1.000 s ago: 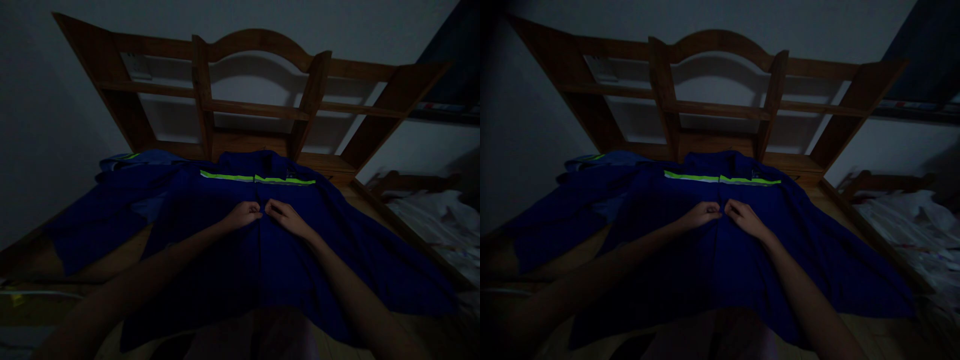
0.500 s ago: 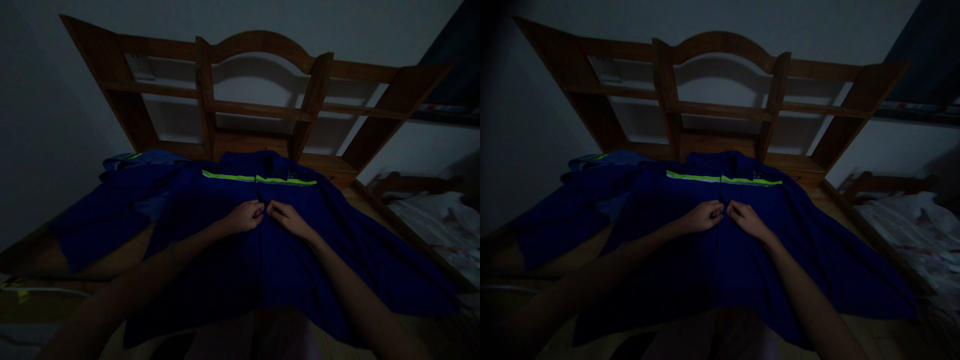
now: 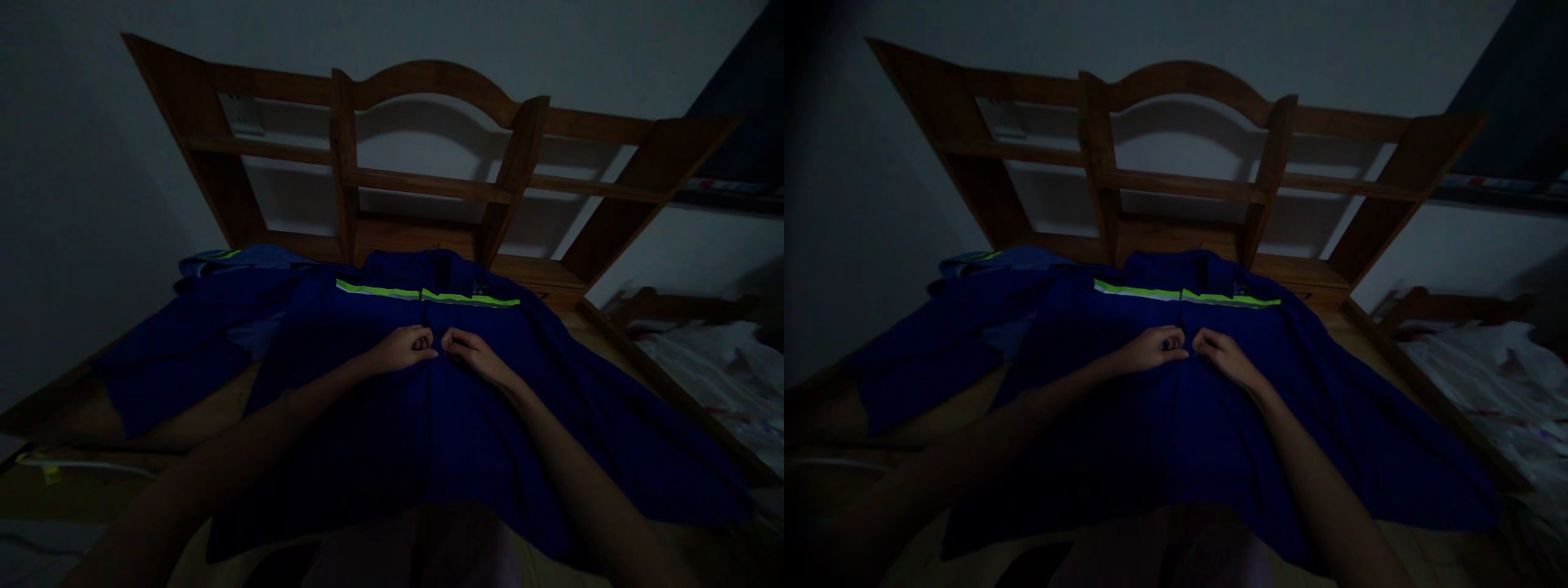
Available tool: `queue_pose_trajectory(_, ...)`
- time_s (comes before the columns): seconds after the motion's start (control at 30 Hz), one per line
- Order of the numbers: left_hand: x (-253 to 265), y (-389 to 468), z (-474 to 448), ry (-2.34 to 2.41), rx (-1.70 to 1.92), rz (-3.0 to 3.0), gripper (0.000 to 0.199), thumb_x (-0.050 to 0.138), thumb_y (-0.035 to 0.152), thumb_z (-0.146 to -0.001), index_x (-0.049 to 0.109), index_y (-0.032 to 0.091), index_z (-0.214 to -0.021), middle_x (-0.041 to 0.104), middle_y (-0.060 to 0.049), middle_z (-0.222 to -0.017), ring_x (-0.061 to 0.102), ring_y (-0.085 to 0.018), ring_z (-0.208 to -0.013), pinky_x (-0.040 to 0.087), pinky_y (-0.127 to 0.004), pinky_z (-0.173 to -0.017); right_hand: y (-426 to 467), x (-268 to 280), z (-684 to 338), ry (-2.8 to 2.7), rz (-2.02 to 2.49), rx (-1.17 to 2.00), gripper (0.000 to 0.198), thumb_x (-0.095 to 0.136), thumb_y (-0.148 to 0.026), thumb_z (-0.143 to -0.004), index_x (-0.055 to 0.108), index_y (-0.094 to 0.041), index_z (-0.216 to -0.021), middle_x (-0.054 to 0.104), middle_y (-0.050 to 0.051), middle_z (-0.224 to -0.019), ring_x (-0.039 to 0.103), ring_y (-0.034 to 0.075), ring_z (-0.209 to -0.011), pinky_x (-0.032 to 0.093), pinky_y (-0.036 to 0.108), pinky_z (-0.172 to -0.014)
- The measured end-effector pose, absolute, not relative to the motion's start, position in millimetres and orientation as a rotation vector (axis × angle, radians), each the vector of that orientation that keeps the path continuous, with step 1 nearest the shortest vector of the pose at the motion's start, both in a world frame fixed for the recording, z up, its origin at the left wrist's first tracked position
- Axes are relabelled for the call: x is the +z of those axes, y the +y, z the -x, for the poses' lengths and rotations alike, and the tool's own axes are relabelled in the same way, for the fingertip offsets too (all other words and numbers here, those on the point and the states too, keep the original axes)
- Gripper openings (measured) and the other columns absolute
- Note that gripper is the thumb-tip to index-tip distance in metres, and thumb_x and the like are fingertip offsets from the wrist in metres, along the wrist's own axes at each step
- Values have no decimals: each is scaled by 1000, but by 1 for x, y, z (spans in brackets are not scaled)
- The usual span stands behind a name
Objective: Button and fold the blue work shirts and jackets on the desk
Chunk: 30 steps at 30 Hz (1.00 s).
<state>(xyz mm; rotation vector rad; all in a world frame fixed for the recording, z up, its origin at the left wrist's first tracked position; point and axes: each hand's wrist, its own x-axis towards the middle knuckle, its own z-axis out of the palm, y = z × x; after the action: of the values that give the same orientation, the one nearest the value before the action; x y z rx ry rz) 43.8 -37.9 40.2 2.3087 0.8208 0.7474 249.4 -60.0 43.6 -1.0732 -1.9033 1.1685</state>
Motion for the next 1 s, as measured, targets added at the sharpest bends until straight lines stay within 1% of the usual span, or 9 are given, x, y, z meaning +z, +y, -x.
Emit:
queue_pose_trajectory(0.1,39,-36,-45,812,793,-2190,22,62,37,-78,55,16,-84,56,1,-76,53,-11,-69,40,-21,-63,-59,44,-250,-1894,1062,1183,12,47,-28,-82,51,-17,-80,43,-3,-66,38,10,-59,28,22,-53)
queue_pose_trajectory(0.2,37,-36,-46,787,821,-2139,23,65,36,-76,56,16,-84,56,1,-76,54,-12,-71,41,-21,-64,-58,44,-250,-1908,1065,1181,12,47,-28,-82,51,-17,-79,44,-3,-66,39,10,-59,29,22,-54)
queue_pose_trajectory(0.43,37,-37,-47,840,807,-2229,17,66,30,-74,59,16,-81,57,1,-74,54,-11,-66,40,-21,-61,-62,48,-249,-1921,1078,1142,14,46,-29,-83,52,-17,-80,45,-2,-66,39,10,-59,30,22,-54)
queue_pose_trajectory(0.57,39,-41,-49,918,795,-2261,14,64,28,-75,58,16,-79,56,1,-72,53,-11,-64,39,-21,-60,-63,51,-247,-1892,1069,1139,19,46,-34,-84,52,-17,-80,45,-2,-65,38,10,-57,30,22,-53)
queue_pose_trajectory(0.7,39,-43,-51,936,852,-2229,15,65,28,-74,56,17,-78,56,2,-70,52,-11,-64,39,-20,-59,-62,51,-248,-1915,1067,1054,25,48,-40,-85,53,-17,-82,48,-1,-69,41,10,-59,32,22,-55)
queue_pose_trajectory(0.87,34,-41,-52,940,897,-2158,17,66,28,-72,57,16,-80,57,2,-72,53,-11,-65,40,-21,-61,-58,49,-251,-1883,1085,918,24,51,-41,-84,54,-17,-85,49,-1,-72,44,10,-63,33,21,-57)
queue_pose_trajectory(1.0,30,-37,-51,956,874,-2079,17,65,28,-72,60,15,-82,58,1,-71,54,-11,-66,41,-21,-62,-57,49,-251,-1882,1095,878,24,52,-41,-83,55,-17,-85,51,0,-75,45,11,-66,35,22,-59)
